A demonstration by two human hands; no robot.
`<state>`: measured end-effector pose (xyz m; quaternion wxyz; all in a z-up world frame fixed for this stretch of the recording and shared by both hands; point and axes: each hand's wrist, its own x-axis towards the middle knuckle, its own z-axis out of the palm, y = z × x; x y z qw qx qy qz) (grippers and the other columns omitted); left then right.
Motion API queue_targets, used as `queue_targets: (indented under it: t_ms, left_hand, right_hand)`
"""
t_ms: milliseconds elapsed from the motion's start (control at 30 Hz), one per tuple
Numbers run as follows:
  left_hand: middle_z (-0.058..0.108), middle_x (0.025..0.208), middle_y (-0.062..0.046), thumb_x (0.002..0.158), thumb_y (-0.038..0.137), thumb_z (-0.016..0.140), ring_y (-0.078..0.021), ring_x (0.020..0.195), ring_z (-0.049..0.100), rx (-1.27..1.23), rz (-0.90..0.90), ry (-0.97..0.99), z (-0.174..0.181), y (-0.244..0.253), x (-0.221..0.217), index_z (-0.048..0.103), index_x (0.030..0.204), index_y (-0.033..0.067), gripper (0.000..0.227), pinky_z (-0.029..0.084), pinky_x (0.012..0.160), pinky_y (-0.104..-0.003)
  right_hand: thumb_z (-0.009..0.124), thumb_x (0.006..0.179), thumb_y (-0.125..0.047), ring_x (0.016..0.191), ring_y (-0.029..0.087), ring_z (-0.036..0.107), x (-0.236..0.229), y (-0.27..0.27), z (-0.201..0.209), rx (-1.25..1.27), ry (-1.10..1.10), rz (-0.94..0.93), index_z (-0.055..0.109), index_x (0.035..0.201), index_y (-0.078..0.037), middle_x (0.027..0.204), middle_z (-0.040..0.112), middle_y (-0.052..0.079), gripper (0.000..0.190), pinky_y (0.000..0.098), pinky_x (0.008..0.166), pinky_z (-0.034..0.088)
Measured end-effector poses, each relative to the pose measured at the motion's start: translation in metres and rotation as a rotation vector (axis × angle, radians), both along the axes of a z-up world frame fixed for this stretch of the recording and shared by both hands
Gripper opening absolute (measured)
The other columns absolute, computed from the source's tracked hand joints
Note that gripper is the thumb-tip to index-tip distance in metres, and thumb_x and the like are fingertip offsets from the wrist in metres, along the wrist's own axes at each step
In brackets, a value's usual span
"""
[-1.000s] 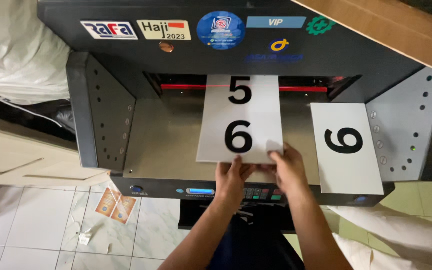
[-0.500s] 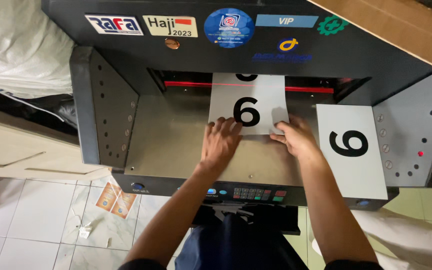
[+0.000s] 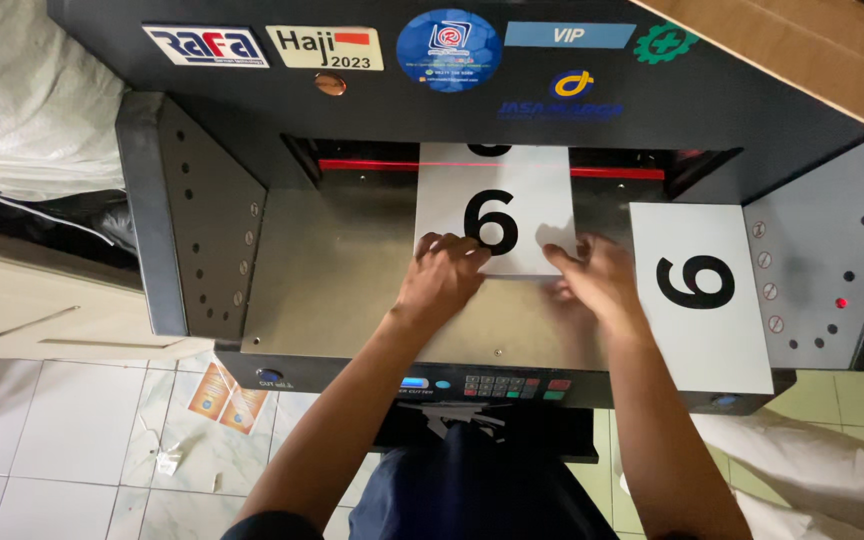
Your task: The person uses a paper cutter to trim sheets of white paper printed with large black numbers. They align each sheet against the machine's guide, press the cutting lever, and remove the trimmed paper. The process is repeated for several different numbered sheets.
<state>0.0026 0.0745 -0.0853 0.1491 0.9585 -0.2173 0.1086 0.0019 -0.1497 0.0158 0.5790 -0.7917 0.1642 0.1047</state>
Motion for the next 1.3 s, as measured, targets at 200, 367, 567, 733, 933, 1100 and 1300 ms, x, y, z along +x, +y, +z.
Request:
queue_targets:
  t_ms: [200, 367, 567, 733, 933, 1100, 1300]
  left_hand:
    - [0.072, 0.119, -0.006, 0.083, 0.022, 0.08, -0.0295, 0.113, 0.07, -0.071, -0.003, 0.079, -0.011, -0.002, -0.003, 0.074, 0.116, 0.0223, 0.034, 0.053, 0.096, -0.051]
    - [0.073, 0.114, -0.004, 0.082, 0.028, 0.08, -0.025, 0.113, 0.069, -0.045, -0.03, 0.02, -0.014, 0.003, 0.003, 0.076, 0.113, 0.0233, 0.031, 0.049, 0.102, -0.047]
    - [0.072, 0.114, -0.007, 0.078, 0.03, 0.075, -0.0279, 0.112, 0.068, -0.097, 0.003, -0.012, -0.003, 0.001, -0.002, 0.075, 0.11, 0.0215, 0.033, 0.051, 0.099, -0.048]
    - [0.073, 0.114, -0.009, 0.078, 0.03, 0.074, -0.0299, 0.114, 0.067, -0.127, -0.009, 0.011, 0.029, 0.004, -0.008, 0.075, 0.111, 0.02, 0.035, 0.05, 0.1, -0.051]
    - [0.072, 0.114, -0.006, 0.079, 0.032, 0.074, -0.0268, 0.114, 0.066, -0.076, -0.012, -0.016, 0.002, 0.005, -0.002, 0.075, 0.113, 0.0188, 0.036, 0.046, 0.106, -0.053]
    - [0.074, 0.1, 0.0, 0.084, 0.029, 0.072, -0.0205, 0.102, 0.07, 0.014, -0.068, -0.145, 0.005, 0.009, -0.007, 0.075, 0.101, 0.0207, 0.02, 0.044, 0.108, -0.049]
    - [0.073, 0.089, 0.002, 0.09, 0.026, 0.07, -0.0181, 0.095, 0.072, -0.034, -0.078, -0.271, -0.011, 0.008, -0.009, 0.074, 0.094, 0.0234, 0.006, 0.047, 0.107, -0.047]
  right_hand:
    - [0.085, 0.079, -0.058, 0.087, 0.031, 0.075, -0.008, -0.037, -0.062, -0.632, -0.235, 0.105, 0.073, 0.118, -0.006, 0.095, 0.077, 0.011, 0.066, 0.0435, 0.078, 0.062]
    - [0.093, 0.079, -0.04, 0.079, 0.033, 0.075, -0.023, -0.037, -0.087, -0.537, -0.474, 0.044, 0.074, 0.109, -0.003, 0.092, 0.075, 0.016, 0.052, 0.0412, 0.065, 0.062]
    - [0.091, 0.075, -0.02, 0.08, 0.031, 0.073, -0.048, -0.026, -0.086, -0.426, -0.609, -0.049, 0.072, 0.105, -0.003, 0.093, 0.074, 0.015, 0.039, 0.0357, 0.064, 0.061]
    - [0.089, 0.081, -0.013, 0.069, 0.035, 0.068, -0.056, -0.022, -0.079, -0.399, -0.783, -0.049, 0.07, 0.099, 0.006, 0.081, 0.067, 0.022, 0.032, 0.0376, 0.057, 0.058]
    - [0.089, 0.079, -0.005, 0.084, 0.04, 0.072, -0.062, -0.018, -0.074, -0.359, -0.713, -0.088, 0.07, 0.11, 0.008, 0.093, 0.069, 0.026, 0.038, 0.0419, 0.07, 0.062]
    - [0.073, 0.089, -0.006, 0.127, 0.039, 0.058, -0.067, -0.01, -0.032, 0.219, -0.25, -0.239, 0.05, 0.136, 0.006, 0.127, 0.055, 0.027, 0.054, 0.0468, 0.111, 0.051]
    - [0.073, 0.095, -0.019, 0.096, 0.03, 0.07, -0.033, -0.013, -0.034, 0.458, -0.033, -0.355, 0.051, 0.128, 0.001, 0.108, 0.053, 0.014, 0.044, 0.0437, 0.085, 0.066]
